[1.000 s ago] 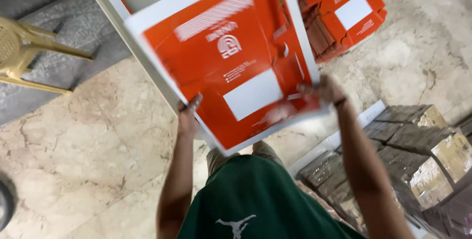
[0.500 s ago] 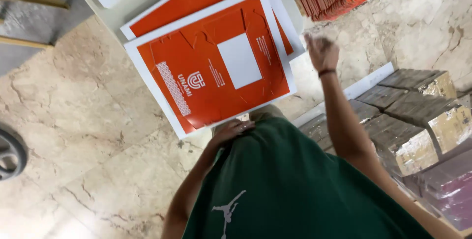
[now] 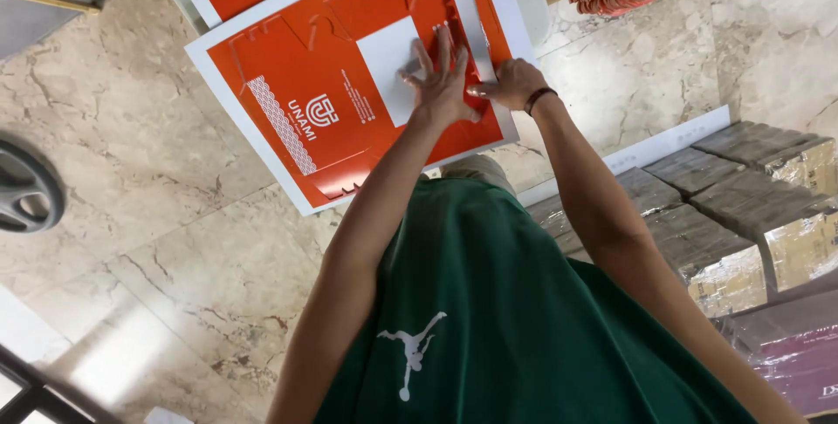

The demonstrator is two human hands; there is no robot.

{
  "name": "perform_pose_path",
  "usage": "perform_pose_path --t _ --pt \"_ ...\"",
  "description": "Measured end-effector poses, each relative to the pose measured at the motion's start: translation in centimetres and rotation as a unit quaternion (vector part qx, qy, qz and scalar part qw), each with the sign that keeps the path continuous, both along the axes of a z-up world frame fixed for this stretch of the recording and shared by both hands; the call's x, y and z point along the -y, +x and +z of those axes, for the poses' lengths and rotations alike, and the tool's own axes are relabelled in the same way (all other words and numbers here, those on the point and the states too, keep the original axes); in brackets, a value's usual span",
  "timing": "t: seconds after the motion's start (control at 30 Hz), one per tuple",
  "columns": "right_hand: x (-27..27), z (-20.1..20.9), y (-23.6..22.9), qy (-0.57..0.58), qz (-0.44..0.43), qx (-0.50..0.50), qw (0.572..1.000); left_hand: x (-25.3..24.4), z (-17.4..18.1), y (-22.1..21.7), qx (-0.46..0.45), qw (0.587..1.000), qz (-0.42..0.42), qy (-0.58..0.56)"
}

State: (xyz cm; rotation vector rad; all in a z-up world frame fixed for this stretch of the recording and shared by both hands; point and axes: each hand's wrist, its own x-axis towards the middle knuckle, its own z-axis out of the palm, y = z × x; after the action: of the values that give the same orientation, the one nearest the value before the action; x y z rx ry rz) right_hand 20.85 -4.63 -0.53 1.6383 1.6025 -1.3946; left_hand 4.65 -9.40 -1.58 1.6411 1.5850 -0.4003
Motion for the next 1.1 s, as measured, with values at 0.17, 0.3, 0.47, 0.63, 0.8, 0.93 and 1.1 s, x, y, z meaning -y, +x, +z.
perform_pose_path --t 0.17,0.3,0.47,0.63,0.8,0.93,1.1 --pt "1.3 -0.8 1.7 0.064 -0.102 -0.271 0.955 -1.5 1.4 1.5 -0.107 0.993 -0.004 -0.056" --pt "1.5 -1.5 2.1 0.038 -0.107 -0.211 0.971 -0.1 0.0 1.4 -0.084 0.996 0.028 -0.014" --pt "0.3 1.5 2.2 -0.077 -0.164 -0.101 0.978 -1.8 1.5 -2.0 0.049 0.997 0.056 -0.020" --pt "8.2 1.0 6.2 -0.171 -0.423 -0.168 0.874 3.1 1.9 -8.7 0.104 0.989 0.084 0.064" --pt "17.6 -7.7 2.7 -0.273 -0.519 -0.341 0.735 9.3 0.5 -14.0 0.012 0.992 0.010 0.127" --pt "19.5 -7.2 -6.0 -0.203 -0.505 -0.274 0.793 11.2 1.8 -15.4 -0.010 0.997 0.012 0.072" --pt "20.9 -11.3 -5.0 0.388 0.204 -0.116 0.891 10.1 2.6 -16.3 0.042 0.996 0.018 0.075"
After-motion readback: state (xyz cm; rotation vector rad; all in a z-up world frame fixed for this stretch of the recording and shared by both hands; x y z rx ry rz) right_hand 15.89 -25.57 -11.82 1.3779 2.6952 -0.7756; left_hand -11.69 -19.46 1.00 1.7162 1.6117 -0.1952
